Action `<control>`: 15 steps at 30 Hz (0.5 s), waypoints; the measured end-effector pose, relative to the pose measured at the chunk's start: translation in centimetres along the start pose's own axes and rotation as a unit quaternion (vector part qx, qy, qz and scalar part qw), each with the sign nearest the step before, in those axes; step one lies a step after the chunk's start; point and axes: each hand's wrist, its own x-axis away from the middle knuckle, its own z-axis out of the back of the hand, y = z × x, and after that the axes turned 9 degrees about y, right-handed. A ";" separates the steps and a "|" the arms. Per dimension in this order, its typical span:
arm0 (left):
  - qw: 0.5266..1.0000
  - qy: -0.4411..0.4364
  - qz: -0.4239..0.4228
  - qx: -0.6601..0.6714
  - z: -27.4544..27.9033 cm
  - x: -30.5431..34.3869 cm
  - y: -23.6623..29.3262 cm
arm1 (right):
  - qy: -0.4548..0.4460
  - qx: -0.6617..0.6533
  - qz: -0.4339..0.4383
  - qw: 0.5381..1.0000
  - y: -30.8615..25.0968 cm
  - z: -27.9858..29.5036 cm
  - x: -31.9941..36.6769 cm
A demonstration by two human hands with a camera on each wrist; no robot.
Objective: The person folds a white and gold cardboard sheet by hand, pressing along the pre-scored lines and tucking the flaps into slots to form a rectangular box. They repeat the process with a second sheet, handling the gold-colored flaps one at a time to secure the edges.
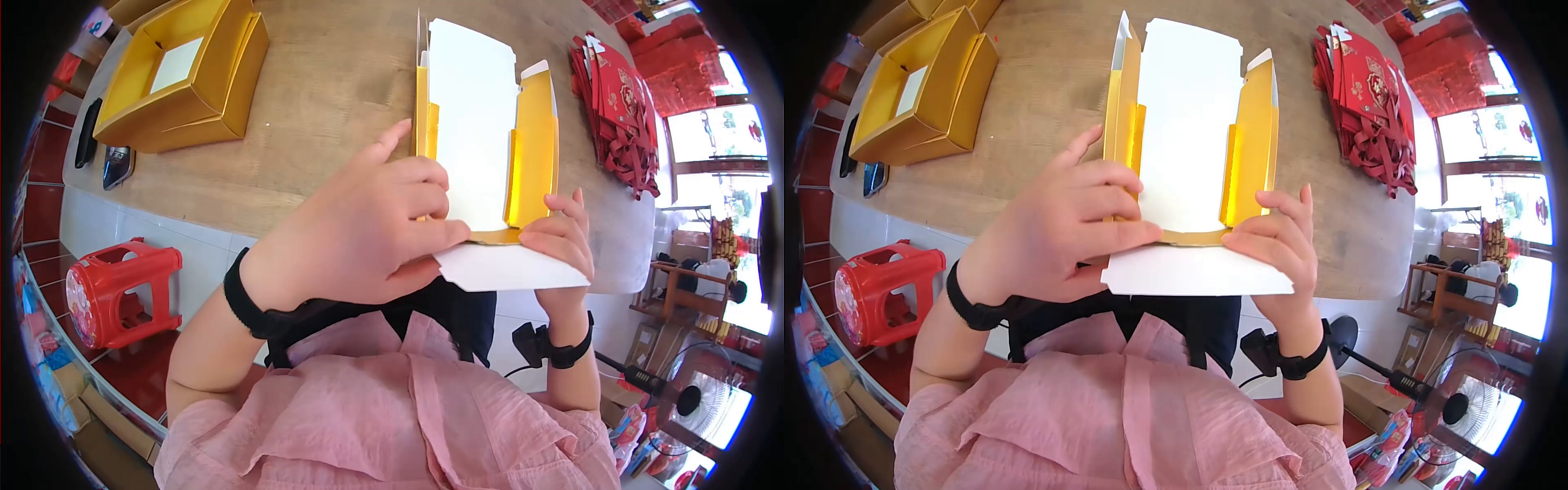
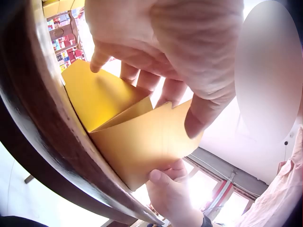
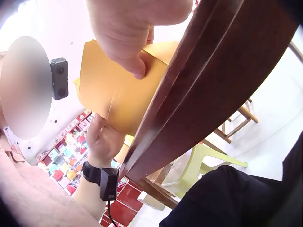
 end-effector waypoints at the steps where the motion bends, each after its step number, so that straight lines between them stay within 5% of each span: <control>1: 1.000 -0.014 -0.005 -0.014 0.0 -0.1 0.2 | -0.003 0.004 0.010 1.000 0.0 0.1 0.0; 7: 0.997 0.064 -0.026 -0.032 0.0 0.1 1.5 | 0.014 -0.001 0.041 0.999 -1.1 1.0 0.2; 15: 0.999 0.041 -0.027 -0.020 -0.3 0.8 2.0 | -0.020 0.014 0.048 0.999 -1.2 1.0 0.8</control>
